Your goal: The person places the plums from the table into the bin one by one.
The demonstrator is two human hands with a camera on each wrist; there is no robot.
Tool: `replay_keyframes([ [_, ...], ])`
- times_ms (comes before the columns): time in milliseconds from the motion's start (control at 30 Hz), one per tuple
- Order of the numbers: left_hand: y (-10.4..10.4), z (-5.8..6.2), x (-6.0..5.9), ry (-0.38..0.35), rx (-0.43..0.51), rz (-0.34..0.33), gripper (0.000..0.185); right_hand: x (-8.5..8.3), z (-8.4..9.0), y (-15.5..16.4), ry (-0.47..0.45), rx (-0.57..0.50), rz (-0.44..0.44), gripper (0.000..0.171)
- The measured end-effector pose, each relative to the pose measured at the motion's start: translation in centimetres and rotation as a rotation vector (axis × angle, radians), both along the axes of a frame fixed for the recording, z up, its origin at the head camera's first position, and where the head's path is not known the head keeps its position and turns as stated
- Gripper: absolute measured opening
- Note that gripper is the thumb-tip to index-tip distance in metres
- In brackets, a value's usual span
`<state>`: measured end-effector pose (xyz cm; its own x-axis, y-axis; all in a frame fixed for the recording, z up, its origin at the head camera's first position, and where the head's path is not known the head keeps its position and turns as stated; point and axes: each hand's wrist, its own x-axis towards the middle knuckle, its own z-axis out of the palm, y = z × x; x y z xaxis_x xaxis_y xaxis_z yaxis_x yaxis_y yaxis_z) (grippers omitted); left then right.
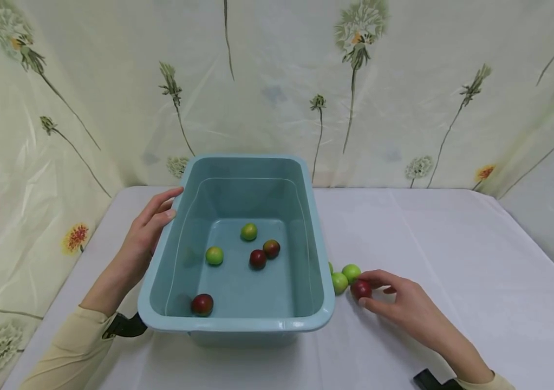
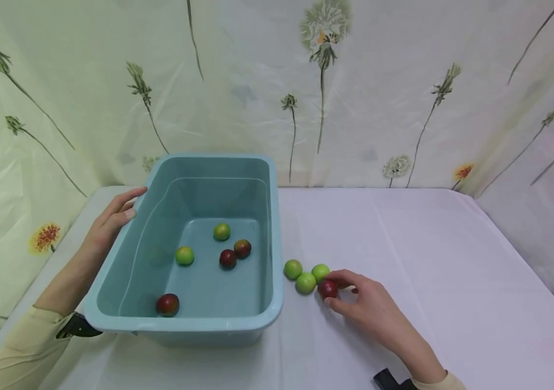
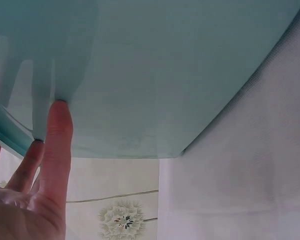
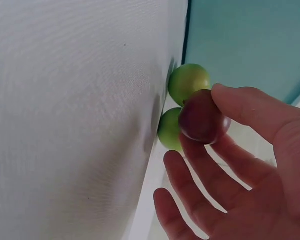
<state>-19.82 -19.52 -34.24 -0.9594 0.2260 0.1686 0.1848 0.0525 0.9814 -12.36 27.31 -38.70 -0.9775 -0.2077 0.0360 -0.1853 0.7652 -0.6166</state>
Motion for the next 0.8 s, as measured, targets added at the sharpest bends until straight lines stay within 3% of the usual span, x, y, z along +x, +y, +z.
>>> replay_keyframes([
  [233,0.0,0.0,0.0,0.000,-0.009,-0.004,0.045,0.2,0.4,0.1,0.029,-0.003,-0.006,0.035],
  [600,-0.2,0.0,-0.2,0.007,-0.021,0.003,0.044,-0.1,1.1,-0.2,0.148,-0.006,-0.032,0.039],
  [800,-0.3,-0.1,-0.2,0.008,-0.015,0.003,0.044,-0.5,1.2,-0.5,0.149,-0.018,-0.054,0.043],
])
